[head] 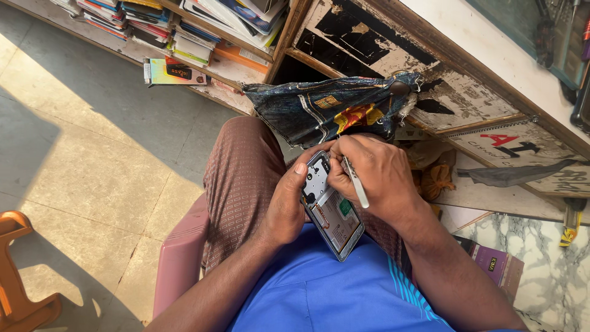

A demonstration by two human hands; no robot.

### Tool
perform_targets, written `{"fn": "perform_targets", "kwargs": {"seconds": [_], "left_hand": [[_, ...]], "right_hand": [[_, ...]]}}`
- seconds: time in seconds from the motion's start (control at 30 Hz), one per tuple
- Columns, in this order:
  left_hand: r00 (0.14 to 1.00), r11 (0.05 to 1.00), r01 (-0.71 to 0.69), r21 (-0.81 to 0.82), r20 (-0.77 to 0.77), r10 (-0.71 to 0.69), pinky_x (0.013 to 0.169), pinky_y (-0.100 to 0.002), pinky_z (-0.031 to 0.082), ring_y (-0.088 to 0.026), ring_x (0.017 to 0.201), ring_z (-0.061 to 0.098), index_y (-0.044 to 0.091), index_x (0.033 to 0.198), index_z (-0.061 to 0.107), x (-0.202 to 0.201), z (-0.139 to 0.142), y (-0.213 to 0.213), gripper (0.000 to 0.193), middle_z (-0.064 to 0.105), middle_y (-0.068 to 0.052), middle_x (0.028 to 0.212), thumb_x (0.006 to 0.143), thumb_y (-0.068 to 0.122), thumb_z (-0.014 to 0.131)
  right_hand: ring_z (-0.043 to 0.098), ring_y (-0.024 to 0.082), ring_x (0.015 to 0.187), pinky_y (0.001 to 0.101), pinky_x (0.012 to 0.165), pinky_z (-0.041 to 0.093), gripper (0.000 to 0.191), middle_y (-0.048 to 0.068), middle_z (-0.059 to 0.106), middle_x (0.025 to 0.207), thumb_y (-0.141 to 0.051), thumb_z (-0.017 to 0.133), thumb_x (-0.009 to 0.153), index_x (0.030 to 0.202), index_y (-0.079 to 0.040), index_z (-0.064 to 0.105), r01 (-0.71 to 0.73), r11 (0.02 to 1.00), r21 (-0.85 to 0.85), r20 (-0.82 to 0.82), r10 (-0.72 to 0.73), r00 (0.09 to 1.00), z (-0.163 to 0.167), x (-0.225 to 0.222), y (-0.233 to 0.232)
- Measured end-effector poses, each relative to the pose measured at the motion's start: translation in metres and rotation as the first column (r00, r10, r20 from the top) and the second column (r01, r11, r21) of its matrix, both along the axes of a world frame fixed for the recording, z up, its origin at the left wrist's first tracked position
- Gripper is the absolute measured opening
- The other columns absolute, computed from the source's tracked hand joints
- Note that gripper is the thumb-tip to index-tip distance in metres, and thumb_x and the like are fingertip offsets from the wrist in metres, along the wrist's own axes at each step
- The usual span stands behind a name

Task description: The person removes the back cover of a purple smartphone using a metal pick, then uses tweezers to adjust internal components near the camera module. The back cover is placed on the workbench while the phone remains open.

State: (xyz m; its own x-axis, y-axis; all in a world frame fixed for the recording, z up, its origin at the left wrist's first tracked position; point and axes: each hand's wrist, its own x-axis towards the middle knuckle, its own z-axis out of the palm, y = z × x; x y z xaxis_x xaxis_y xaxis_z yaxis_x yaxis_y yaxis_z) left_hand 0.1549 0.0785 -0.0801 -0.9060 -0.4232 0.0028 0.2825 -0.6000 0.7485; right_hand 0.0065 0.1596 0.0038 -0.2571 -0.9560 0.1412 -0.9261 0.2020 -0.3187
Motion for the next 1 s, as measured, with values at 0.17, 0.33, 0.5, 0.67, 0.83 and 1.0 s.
{"fn": "perform_targets", "kwargs": {"seconds": [0.17, 0.33, 0.5, 0.67, 0.83, 1.0], "left_hand": [[0.999, 0.994, 0.031, 0.107, 0.021, -0.033, 0.093, -0.035, 0.055, -0.022, 0.11, 0.064, 0.0, 0.157, 0.042, 0.004, 0.0, -0.006, 0.067, 0.065, -0.017, 0.124, 0.11, 0.047, 0.028], [0.996, 0.956, 0.075, 0.282, -0.062, -0.059, 0.094, -0.04, 0.062, -0.028, 0.107, 0.071, 0.001, 0.156, 0.039, 0.0, -0.003, -0.005, 0.068, 0.067, -0.018, 0.116, 0.108, 0.047, 0.028], [0.998, 0.95, 0.058, 0.306, -0.028, -0.052, 0.093, -0.043, 0.061, -0.03, 0.105, 0.071, 0.0, 0.156, 0.039, -0.002, -0.006, -0.005, 0.07, 0.068, -0.019, 0.114, 0.108, 0.048, 0.022], [0.998, 0.959, 0.055, 0.277, -0.029, -0.049, 0.095, -0.043, 0.062, -0.029, 0.111, 0.071, -0.001, 0.151, 0.041, -0.004, -0.006, -0.005, 0.069, 0.068, -0.021, 0.116, 0.108, 0.047, 0.018], [0.998, 0.968, 0.035, 0.248, 0.035, -0.045, 0.091, -0.039, 0.063, -0.026, 0.108, 0.071, -0.001, 0.148, 0.045, -0.002, -0.01, -0.004, 0.068, 0.068, -0.019, 0.117, 0.107, 0.047, 0.018], [0.999, 0.975, 0.001, 0.22, 0.05, -0.012, 0.092, -0.04, 0.061, -0.029, 0.108, 0.068, -0.004, 0.149, 0.049, -0.004, -0.014, -0.004, 0.07, 0.067, -0.023, 0.119, 0.111, 0.047, 0.02]], "right_hand": [[0.065, 0.021, 0.057, 0.0354, 0.05, 0.051, 0.023, 0.008, 0.064, 0.072, -0.027, 0.061, 0.097, 0.087, -0.006, 0.063, 0.133, 0.991, -0.013, 0.18, -0.129, 0.975, -0.012, -0.011, 0.009], [0.059, 0.02, 0.055, 0.0362, 0.054, 0.046, 0.037, 0.01, 0.06, 0.067, -0.033, 0.062, 0.103, 0.083, -0.002, 0.066, 0.208, 0.978, 0.011, 0.19, -0.207, 0.96, -0.014, -0.022, 0.027], [0.065, 0.014, 0.072, 0.028, 0.062, 0.054, 0.038, 0.007, 0.068, 0.085, -0.033, 0.052, 0.108, 0.115, -0.002, 0.074, 0.206, 0.976, -0.071, 0.484, -0.147, 0.863, -0.014, -0.021, 0.037], [0.075, 0.013, 0.094, 0.0237, 0.082, 0.064, 0.027, 0.011, 0.076, 0.108, -0.015, 0.072, 0.098, 0.12, -0.001, 0.067, 0.27, 0.938, -0.219, 0.773, -0.002, 0.634, -0.023, -0.002, 0.044], [0.075, 0.016, 0.099, 0.0254, 0.085, 0.065, 0.03, 0.015, 0.073, 0.115, -0.004, 0.074, 0.094, 0.122, 0.003, 0.068, 0.209, 0.949, -0.238, 0.683, 0.011, 0.73, -0.023, 0.007, 0.056], [0.077, 0.016, 0.105, 0.0252, 0.089, 0.064, 0.027, 0.012, 0.077, 0.113, -0.005, 0.071, 0.097, 0.122, 0.0, 0.065, 0.279, 0.936, -0.217, 0.699, -0.05, 0.713, -0.023, 0.018, 0.055]]}}
